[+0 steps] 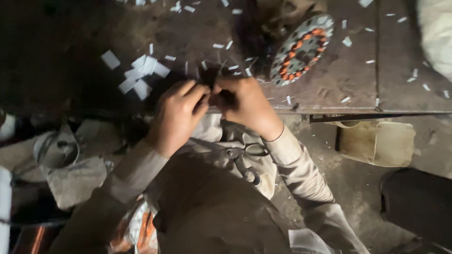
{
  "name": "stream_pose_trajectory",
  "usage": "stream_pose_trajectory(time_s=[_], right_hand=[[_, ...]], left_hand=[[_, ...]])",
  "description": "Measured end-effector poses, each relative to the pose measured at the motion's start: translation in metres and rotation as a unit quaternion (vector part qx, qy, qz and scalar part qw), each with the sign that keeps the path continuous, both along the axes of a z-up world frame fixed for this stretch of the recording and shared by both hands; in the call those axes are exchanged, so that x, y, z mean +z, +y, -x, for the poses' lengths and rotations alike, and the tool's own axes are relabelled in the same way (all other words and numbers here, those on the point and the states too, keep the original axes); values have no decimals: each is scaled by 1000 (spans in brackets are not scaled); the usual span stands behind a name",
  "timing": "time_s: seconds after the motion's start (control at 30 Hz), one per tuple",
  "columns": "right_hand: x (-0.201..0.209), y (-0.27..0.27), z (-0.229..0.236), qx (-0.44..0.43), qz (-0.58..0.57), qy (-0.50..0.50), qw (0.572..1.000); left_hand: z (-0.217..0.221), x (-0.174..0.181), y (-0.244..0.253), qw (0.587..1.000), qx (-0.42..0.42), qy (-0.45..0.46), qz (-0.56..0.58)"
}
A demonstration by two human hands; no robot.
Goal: The person cuts small white rectangular pieces using shears and inserts them into slots on a circular stator with copper windings. The person repeats this process, handling the stator and pieces one at a time.
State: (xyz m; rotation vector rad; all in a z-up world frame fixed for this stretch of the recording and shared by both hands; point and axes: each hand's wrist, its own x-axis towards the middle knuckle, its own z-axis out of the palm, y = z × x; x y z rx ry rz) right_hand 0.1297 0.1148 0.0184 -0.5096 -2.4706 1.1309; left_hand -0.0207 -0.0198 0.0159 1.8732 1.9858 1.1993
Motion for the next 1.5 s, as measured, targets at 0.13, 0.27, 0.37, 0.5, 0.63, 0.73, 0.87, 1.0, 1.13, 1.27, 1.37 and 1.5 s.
stream_pose_trajectory(time_s=[0.13, 0.27, 0.37, 0.5, 0.63, 0.73, 0.87, 1.0, 1.13, 1.27, 1.37, 1.5], right_hand=[[-1, -14, -3, -52, -1, 69, 996], [7, -24, -16, -102, -37, 122, 987], [31, -10, -45, -170, -84, 116, 975], [49, 31, -64, -261, -25, 214, 941], [51, 63, -53, -297, 3, 226, 928], [57, 68, -50, -298, -61, 182, 935], [75, 63, -56, -286, -155, 92, 941], [94, 65, -52, -262, -166, 35, 950], [106, 70, -48, -247, -149, 5, 957], [107, 85, -50, -236, -117, -11, 965], [105, 101, -55, -227, 17, -14, 974], [101, 119, -61, -190, 84, -2, 978]], left_hand=[[-3, 8, 1, 1000, 10, -18, -8], [-11, 24, 4, 998, 13, -51, -20], [-27, 43, 20, 989, -16, -130, -72], [-52, 57, 58, 975, 2, -171, -143], [-67, 55, 107, 956, 0, -257, -143], [-72, 49, 123, 962, 9, -238, -134], [-74, 42, 124, 964, 20, -235, -124], [-77, 41, 123, 968, 38, -223, -106], [-77, 47, 121, 968, 34, -227, -99], [-76, 51, 121, 969, 36, -231, -83], [-74, 51, 123, 969, 30, -228, -88], [-74, 52, 123, 972, 38, -219, -77]])
